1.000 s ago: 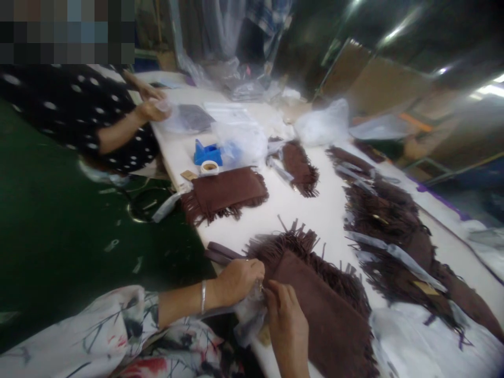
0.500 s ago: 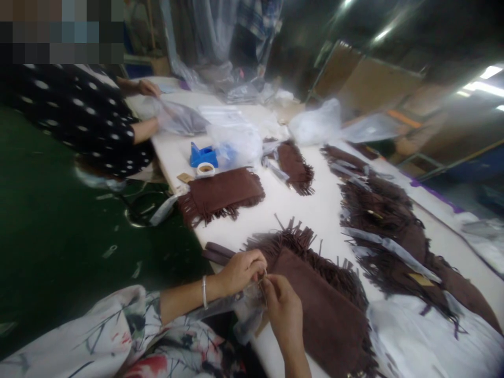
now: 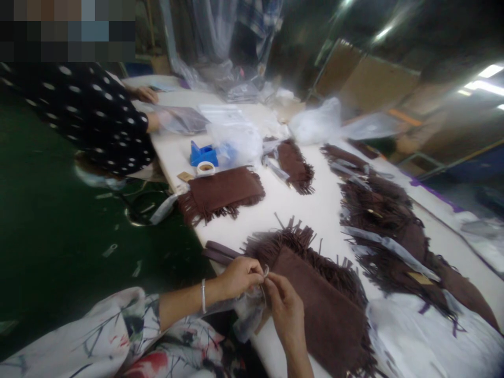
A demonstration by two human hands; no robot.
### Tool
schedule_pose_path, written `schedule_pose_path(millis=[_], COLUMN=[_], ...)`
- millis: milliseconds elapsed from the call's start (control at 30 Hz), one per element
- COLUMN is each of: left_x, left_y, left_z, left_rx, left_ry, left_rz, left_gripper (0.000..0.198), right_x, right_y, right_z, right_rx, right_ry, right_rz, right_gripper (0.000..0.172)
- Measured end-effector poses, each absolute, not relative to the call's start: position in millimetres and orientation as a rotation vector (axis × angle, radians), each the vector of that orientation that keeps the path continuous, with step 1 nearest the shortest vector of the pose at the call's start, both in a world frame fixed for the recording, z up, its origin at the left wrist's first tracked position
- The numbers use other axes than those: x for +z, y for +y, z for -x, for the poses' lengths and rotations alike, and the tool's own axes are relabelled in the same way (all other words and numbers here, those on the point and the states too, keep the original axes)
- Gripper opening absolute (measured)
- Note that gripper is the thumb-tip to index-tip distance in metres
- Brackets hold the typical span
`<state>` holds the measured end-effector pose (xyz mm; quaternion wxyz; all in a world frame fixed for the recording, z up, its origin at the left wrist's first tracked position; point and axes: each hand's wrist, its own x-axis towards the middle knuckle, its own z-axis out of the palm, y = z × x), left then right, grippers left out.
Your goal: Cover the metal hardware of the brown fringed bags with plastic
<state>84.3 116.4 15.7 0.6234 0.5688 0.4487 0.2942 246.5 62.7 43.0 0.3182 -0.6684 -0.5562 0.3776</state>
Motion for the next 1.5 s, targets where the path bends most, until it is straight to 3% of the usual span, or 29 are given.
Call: schedule_pose_path(millis=[933,1233,1500], left_x=[21.2,10.9,12.9], left_y=[116.3,115.6,126.6], left_z=[-77.9,-77.9,-74.9], left_rx=[0.67,0.706,0.512], left_ry=[1.043,0.96,0.73], left_rz=[-1.436,-1.091,-1.013], left_gripper=[0.01,0.016,0.023], right_x=[45.7,42.4,42.0], right_y=[61.5,56.6,48.7], right_z=[-241.7,-242.1,-241.9], right_rx=[0.856,0.732,0.576], right_ry=[-1.632,-1.615,-1.765], right_rz=[1.854,1.918,1.885], right_gripper=[0.026,0.024,0.027])
